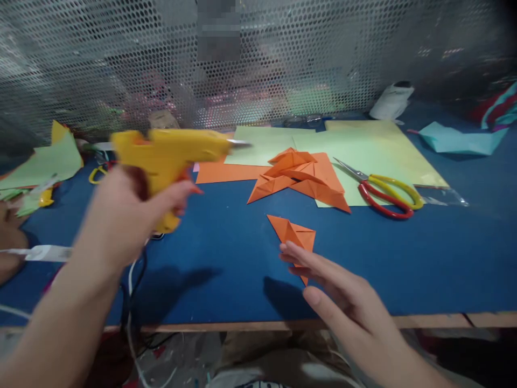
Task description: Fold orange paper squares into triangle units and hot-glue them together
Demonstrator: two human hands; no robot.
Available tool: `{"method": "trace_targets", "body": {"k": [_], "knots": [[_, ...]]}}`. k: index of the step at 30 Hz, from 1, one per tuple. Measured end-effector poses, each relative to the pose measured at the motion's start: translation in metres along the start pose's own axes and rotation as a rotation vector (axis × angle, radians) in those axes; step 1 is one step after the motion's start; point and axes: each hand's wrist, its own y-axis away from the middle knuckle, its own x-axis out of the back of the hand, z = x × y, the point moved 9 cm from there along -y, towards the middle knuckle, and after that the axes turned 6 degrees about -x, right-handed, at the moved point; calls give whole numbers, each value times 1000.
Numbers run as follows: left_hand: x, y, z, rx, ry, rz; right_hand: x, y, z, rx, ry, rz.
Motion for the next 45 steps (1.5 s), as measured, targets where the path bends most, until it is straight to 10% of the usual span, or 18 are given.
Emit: {"method": "trace_targets", "body": {"k": [6,15,23,25,31,45], "knots": [[-104,49,144,-618,258,-458,-39,12,19,-139,-515,255],[-145,102,194,-871,193,-735,3,0,42,-290,-570,398],[-134,84,189,-1064,362,-820,47,-12,78,-289,-649,484],[-131,69,180,-1287,351,-640,56,-12,81,-299,-677,450],[-195,37,111,-1335,187,-592,71,-9,94,-321,-650,246],[-201,61,69,-1436,-60,-372,30,-66,151,-472,-412,-430]]}}
